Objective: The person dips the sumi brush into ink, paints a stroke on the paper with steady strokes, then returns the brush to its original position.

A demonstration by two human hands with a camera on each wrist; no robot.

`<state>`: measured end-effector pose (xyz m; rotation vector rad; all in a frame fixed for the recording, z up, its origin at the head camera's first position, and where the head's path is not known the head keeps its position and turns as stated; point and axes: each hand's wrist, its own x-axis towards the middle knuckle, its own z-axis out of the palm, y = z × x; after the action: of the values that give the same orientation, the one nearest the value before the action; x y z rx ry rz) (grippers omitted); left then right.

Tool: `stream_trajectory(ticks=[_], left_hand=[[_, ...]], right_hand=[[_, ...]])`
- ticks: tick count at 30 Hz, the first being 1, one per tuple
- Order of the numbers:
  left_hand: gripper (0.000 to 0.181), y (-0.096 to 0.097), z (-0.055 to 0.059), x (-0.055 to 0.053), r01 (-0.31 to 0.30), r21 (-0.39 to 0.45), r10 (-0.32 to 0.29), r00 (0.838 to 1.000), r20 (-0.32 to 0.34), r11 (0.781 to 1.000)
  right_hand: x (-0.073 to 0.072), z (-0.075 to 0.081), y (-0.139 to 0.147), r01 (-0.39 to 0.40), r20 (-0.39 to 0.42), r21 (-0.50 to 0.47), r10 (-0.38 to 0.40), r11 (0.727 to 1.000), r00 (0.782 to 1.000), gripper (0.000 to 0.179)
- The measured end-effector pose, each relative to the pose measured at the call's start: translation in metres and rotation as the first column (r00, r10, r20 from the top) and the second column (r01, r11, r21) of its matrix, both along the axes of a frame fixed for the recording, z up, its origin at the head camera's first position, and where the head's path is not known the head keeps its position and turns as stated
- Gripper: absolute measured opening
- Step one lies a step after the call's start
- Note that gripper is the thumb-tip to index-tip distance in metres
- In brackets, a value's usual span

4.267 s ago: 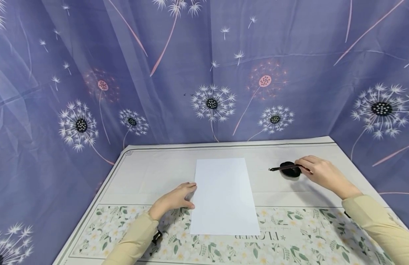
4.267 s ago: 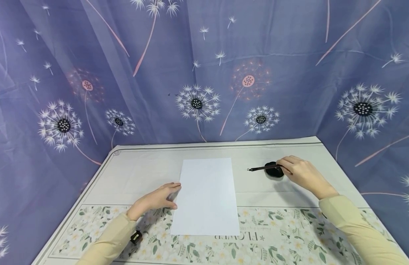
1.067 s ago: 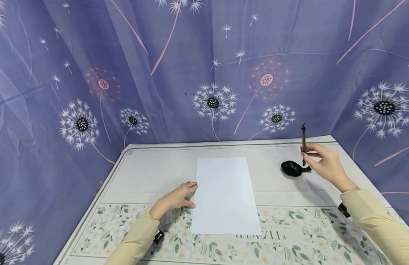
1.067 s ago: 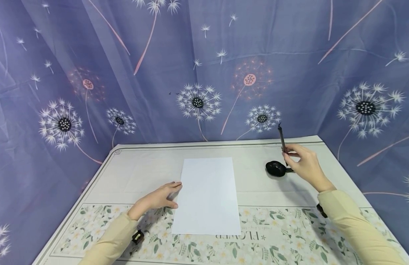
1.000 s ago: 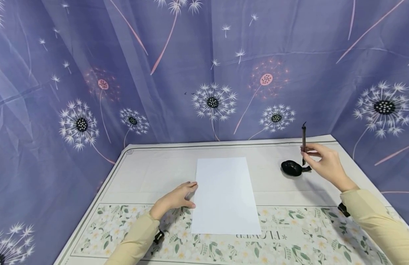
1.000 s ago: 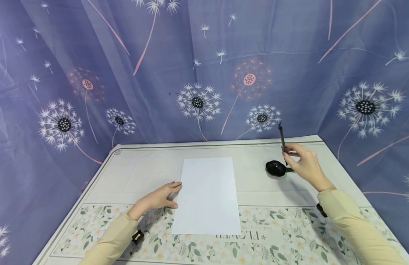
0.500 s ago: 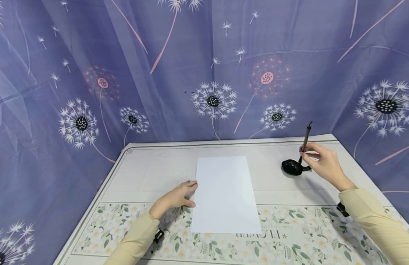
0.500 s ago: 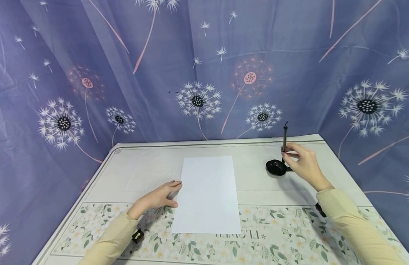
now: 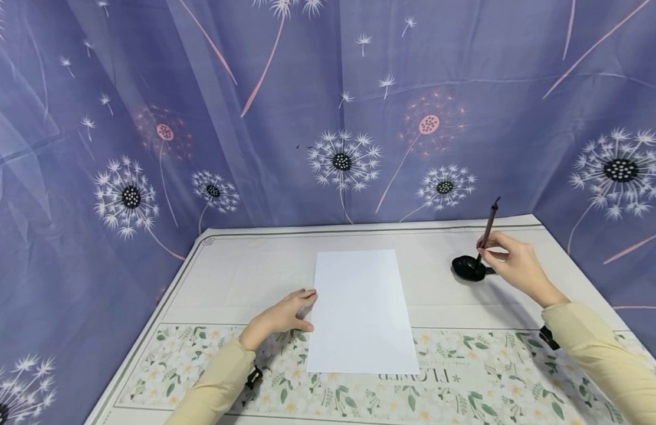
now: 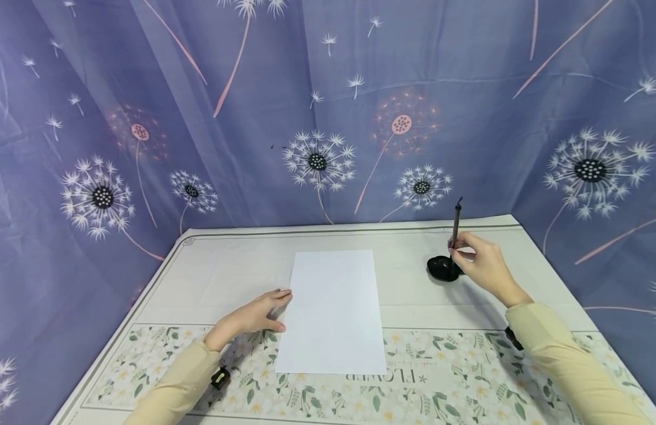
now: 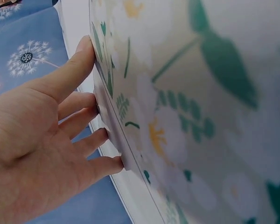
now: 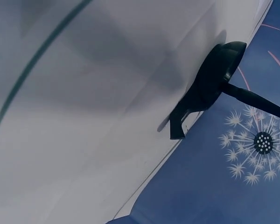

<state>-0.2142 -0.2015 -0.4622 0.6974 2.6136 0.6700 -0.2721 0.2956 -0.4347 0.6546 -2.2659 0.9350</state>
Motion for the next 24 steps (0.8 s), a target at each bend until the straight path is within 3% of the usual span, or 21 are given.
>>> stream_trajectory(ticks=[9, 24], left_hand=[[0.077, -0.001, -0.0011, -0.0001, 0.008, 0.007, -0.008, 1.0, -0.006, 1.0], [0.078, -0.0013, -0.0007, 0.0015, 0.006, 0.007, -0.006, 1.0, -0.001, 1.0]], right_hand=[[-0.0028, -0.0042, -0.0018, -0.013, 0.004, 0.035, 0.013, 0.999, 1.0, 0.025], [-0.0034, 0.0014, -0.0013, -0.021, 0.007, 0.048, 0.02, 0.999, 1.0, 0.022]])
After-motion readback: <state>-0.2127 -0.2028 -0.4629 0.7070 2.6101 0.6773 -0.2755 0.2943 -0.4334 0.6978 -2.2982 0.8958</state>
